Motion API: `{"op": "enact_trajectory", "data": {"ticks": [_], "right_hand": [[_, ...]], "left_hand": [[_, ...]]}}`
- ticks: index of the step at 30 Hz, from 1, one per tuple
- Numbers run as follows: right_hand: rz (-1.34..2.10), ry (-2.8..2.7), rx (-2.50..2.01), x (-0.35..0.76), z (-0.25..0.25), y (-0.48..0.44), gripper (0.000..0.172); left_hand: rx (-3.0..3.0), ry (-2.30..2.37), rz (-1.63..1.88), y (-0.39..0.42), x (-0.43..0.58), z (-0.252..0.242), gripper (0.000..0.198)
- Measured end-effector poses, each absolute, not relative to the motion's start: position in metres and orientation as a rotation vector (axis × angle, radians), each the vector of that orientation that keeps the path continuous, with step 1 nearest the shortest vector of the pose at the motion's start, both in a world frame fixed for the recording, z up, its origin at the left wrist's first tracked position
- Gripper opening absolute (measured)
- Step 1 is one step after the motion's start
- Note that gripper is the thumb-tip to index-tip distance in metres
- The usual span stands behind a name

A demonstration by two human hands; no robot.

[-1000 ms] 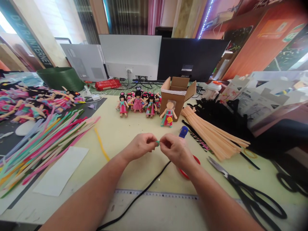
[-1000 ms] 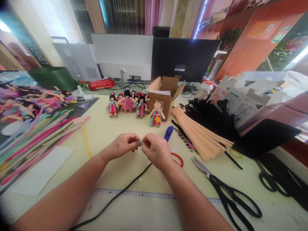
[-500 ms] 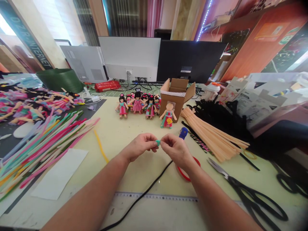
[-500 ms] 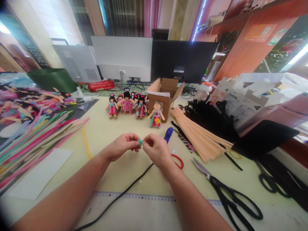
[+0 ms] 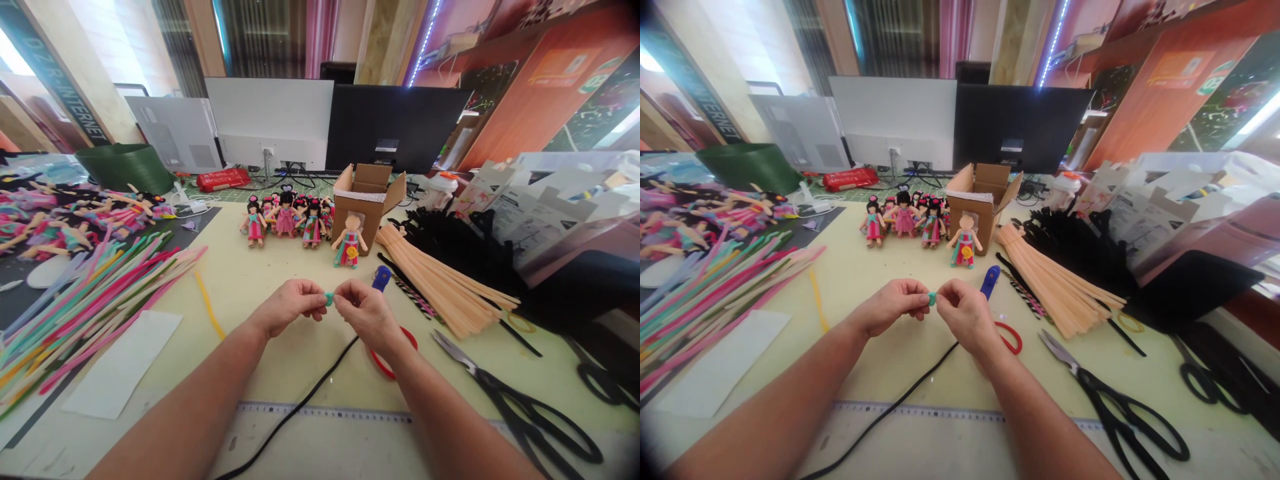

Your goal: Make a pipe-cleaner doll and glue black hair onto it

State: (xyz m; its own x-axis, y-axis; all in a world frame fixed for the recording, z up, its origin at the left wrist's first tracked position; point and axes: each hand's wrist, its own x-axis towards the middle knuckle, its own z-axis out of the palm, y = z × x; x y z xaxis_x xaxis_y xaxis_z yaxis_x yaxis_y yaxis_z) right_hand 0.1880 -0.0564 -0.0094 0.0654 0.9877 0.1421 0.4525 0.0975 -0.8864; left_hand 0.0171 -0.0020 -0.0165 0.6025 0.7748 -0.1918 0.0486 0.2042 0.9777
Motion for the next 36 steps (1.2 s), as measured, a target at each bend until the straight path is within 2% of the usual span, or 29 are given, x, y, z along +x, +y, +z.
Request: {"op": "enact_trajectory", "data": {"ticks": [14, 36], "right_hand": [[1.016, -1.337, -1.402, 0.185, -0.009, -0.056, 0.014], [1.132, -1.115, -1.291, 0.176, -0.007, -0.058, 0.015]], "left_hand": [[1.258, 0.816, 0.615, -0.004, 0.019, -0.014, 0.029], [1.175, 0.762, 0.667, -0.006, 0.023, -0.016, 0.032]]}}
